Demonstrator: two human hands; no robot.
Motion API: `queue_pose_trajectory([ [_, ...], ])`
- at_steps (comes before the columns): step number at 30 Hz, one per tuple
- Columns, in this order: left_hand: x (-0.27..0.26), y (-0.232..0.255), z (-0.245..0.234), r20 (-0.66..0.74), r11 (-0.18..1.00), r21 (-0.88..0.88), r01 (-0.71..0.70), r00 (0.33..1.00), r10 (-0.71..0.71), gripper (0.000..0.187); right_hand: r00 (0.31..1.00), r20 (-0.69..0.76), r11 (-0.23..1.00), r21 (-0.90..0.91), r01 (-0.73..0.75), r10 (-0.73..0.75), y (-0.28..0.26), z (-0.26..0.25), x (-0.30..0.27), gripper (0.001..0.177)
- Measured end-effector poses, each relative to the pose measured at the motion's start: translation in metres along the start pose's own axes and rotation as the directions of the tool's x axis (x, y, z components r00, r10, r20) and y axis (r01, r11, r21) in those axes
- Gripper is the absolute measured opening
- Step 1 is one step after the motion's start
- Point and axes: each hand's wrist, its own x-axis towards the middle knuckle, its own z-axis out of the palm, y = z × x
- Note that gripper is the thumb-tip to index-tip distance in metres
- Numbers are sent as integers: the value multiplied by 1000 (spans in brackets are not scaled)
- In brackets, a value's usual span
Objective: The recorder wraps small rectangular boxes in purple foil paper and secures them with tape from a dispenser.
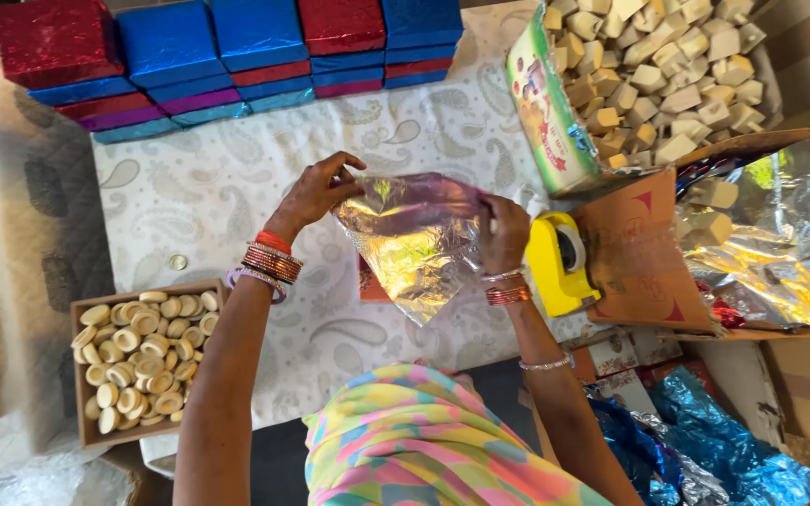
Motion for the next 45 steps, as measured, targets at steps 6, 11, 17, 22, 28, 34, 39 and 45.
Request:
queue_pose_trajectory([
  [6,66,-55,38,57,941,249,-230,973,223,13,987,-33,987,-50,155,-157,-26,-86,11,24],
  [11,105,-13,90,-133,822,455,-343,886,443,16,963,-68,962,-106,251,-259,-77,-118,-15,34],
  [17,128,21,131,-232,857,396,-329,868,440,24,951,-89,948,-146,282,-297,-63,-102,-49,29],
  [22,133,-20,129,-244,930,194,-312,903,354,22,972,-28,971,-46,233,-234,-36,-50,-96,28],
  [28,94,-94,102,-64,944,240,-228,966,249,27,940,250,966,172,192,-231,-65,-7,-120,34],
  [34,40,-121,75,-140,771,617,-157,943,303,26,866,462,931,365,10,-190,-91,27,-144,41],
  [39,14,-192,75,-123,558,830,-28,965,232,37,712,694,879,401,-256,-109,-96,66,-167,38],
  [45,-15,-190,82,-310,606,763,223,950,41,82,619,753,879,429,-206,-222,-106,80,-171,39],
])
